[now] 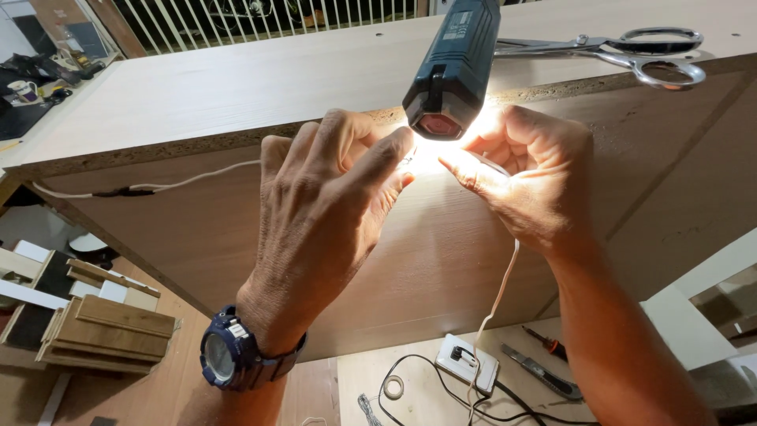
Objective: Soldering electrical wires together and insulating the connection with electrical tape on a wooden cabinet.
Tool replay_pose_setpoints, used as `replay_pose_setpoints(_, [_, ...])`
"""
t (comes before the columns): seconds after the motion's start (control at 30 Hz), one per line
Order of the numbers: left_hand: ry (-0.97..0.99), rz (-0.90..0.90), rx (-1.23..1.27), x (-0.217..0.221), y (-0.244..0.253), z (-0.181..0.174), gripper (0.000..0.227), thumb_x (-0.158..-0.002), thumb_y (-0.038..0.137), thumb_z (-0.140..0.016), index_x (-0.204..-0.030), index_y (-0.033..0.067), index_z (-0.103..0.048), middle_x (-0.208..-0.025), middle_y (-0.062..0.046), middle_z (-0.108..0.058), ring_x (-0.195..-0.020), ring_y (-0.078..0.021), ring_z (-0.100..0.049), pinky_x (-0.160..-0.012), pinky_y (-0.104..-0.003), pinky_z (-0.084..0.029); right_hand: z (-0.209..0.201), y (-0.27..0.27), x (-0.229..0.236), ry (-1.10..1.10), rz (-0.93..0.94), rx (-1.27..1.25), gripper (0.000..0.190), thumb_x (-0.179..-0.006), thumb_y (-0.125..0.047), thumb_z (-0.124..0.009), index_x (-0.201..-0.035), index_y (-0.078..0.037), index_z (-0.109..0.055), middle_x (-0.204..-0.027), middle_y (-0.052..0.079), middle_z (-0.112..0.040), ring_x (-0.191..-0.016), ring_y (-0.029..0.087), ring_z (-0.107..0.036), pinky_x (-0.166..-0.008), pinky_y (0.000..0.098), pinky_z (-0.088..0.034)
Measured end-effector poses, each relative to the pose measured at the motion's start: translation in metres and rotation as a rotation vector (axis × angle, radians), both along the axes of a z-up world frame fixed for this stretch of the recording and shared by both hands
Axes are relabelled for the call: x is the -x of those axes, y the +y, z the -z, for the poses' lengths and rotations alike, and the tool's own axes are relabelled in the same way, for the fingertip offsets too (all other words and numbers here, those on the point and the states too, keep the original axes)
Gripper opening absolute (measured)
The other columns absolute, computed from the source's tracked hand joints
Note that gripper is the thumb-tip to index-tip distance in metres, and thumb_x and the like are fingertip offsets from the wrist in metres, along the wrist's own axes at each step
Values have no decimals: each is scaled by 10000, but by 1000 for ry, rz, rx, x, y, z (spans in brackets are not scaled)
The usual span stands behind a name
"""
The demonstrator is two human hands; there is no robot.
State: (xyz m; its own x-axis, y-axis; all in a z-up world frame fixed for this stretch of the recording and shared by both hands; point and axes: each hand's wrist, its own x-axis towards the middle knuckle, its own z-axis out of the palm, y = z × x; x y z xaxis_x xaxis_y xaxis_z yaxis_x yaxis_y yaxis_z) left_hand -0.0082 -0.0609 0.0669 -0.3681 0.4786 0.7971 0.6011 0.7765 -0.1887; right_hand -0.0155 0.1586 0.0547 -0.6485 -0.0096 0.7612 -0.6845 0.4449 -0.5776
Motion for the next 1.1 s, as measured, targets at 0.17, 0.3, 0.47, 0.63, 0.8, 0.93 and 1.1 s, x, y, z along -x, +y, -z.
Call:
replay_pose_setpoints(0.17, [11,1,9,0,0,8,305,-852,176,-870,-1093,184,-683,-1096,-59,-615,-878,-211,-530,-798,-415,-385,-2,6,-10,-10,45,-91,334,-837,-43,-942,-734,-42,-624,-821,87,-752,-653,70,-669,-596,201,-599])
replay_pose_setpoints(0.3, [27,-23,80,-2,1,12,295,-889,331,-864,-980,84,-732,-1057,-106,-590,-907,-260,-539,-775,-433,-413,-5,8,-22,-11,-54,-156,156,-847,19,-871,-813,43,-721,-739,97,-720,-588,69,-575,-501,188,-470])
replay_pose_setpoints(0.47, [-21,11,61,-5,5,8,354,-917,321,-861,-940,21,-675,-1033,-118,-566,-869,-280,-546,-710,-446,-443,-9,8,-23,32,13,-192,177,-872,5,-872,-808,24,-708,-727,77,-712,-578,78,-573,-513,208,-491])
replay_pose_setpoints(0.63, [-209,78,-55,-2,6,7,282,-917,-70,-707,-779,48,-491,-868,-49,-447,-605,-126,-366,-433,-280,-380,-12,7,-9,194,43,-239,260,-904,16,-932,-832,14,-682,-755,81,-649,-626,102,-559,-545,226,-492])
replay_pose_setpoints(0.8, [-237,144,-139,-5,7,-5,244,-943,113,-745,-1111,-27,-637,-993,-107,-653,-611,-207,-568,-473,-352,-476,-11,1,-5,214,75,-197,248,-921,52,-934,-860,10,-698,-803,68,-600,-642,97,-556,-545,220,-442])
replay_pose_setpoints(0.93, [-209,98,-134,-4,8,-7,217,-990,162,-722,-1123,26,-616,-939,-69,-646,-592,-257,-559,-455,-410,-406,-10,3,-3,178,50,-159,235,-914,57,-916,-881,15,-687,-807,66,-580,-678,101,-565,-592,212,-469])
replay_pose_setpoints(1.1, [-68,94,-115,-3,6,4,546,-851,160,-897,-1275,15,-584,-1169,-144,-653,-838,-253,-596,-687,-400,-489,-10,0,-10,152,39,-154,244,-916,40,-918,-841,22,-686,-815,93,-639,-643,95,-582,-569,210,-503])
